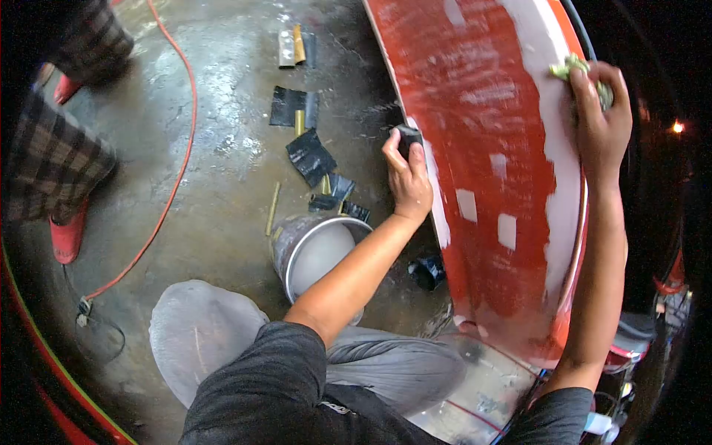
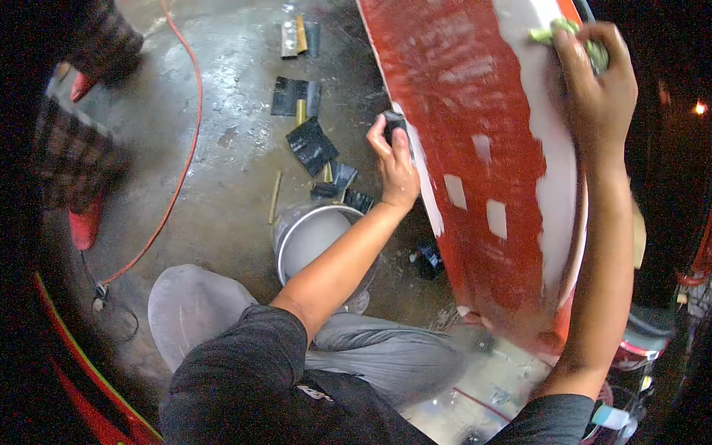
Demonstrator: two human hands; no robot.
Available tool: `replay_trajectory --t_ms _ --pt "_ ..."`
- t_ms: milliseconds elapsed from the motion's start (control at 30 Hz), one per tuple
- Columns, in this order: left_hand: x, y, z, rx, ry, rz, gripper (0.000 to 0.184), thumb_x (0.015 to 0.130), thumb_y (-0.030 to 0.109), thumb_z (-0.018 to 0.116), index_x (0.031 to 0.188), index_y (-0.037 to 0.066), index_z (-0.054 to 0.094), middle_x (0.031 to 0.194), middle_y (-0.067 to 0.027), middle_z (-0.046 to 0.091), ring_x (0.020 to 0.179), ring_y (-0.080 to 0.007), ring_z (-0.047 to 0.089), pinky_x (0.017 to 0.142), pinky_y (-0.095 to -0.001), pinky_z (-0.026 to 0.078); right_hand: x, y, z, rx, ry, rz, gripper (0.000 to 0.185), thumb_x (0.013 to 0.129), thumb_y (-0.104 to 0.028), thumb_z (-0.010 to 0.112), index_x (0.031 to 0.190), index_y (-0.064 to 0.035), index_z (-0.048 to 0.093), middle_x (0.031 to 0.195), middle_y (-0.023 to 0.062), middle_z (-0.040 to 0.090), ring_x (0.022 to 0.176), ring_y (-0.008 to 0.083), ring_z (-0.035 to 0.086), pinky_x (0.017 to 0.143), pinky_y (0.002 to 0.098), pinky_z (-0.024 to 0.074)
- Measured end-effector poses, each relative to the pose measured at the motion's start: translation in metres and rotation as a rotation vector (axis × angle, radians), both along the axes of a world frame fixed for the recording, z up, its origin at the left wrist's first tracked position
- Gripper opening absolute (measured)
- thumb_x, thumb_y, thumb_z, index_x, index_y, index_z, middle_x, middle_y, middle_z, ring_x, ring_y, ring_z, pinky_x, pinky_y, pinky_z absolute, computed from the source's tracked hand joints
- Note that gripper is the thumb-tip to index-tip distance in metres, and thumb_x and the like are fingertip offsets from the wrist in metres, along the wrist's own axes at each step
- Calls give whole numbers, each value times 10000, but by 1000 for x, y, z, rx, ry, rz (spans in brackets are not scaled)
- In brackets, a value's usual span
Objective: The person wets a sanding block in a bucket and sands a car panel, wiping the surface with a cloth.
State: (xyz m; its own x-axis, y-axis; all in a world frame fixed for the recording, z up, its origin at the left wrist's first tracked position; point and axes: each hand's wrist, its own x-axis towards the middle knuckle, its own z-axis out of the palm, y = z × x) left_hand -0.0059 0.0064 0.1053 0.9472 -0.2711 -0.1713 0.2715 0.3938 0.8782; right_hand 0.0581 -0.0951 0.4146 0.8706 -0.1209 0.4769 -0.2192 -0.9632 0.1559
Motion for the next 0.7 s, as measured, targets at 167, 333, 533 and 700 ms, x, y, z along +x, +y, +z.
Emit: replay_trajectory --t_ms 167,333,533,700 --pt "0 4 7 84 23 42 526 1110 349 476 1450 -32 352 1380 -294 511 1258 -415 533 1083 -477 396 -11 -14 -4 121 26 -23 254 988 -304 719 1033 -59 670 956 19 669 863 107 603 802 269 496" --pt "60 13 -6 19 140 28 594 1066 368 581 1412 -61 361 1370 -309 485 1278 -394 493 1122 -453 352 11 42 -8 82 -90 -114 219 878 -192 683 850 -58 512 835 64 481 786 197 500 731 366 451" --pt "33 2 12 77 50 -46 614 1065 372 545 1508 -32 413 1533 -247 421 1445 -358 374 1211 -438 265 3 16 -6 -163 -17 -71 369 930 -403 759 1069 -72 671 1093 100 648 1000 268 658 892 383 514" --pt "49 15 -12 -341 243 -39 754 966 60 633 1621 74 261 1512 -207 467 1357 -270 481 1170 -381 368 -7 68 0 -128 -42 -43 272 897 -271 751 1034 -52 665 1007 126 649 932 295 662 830 380 522"
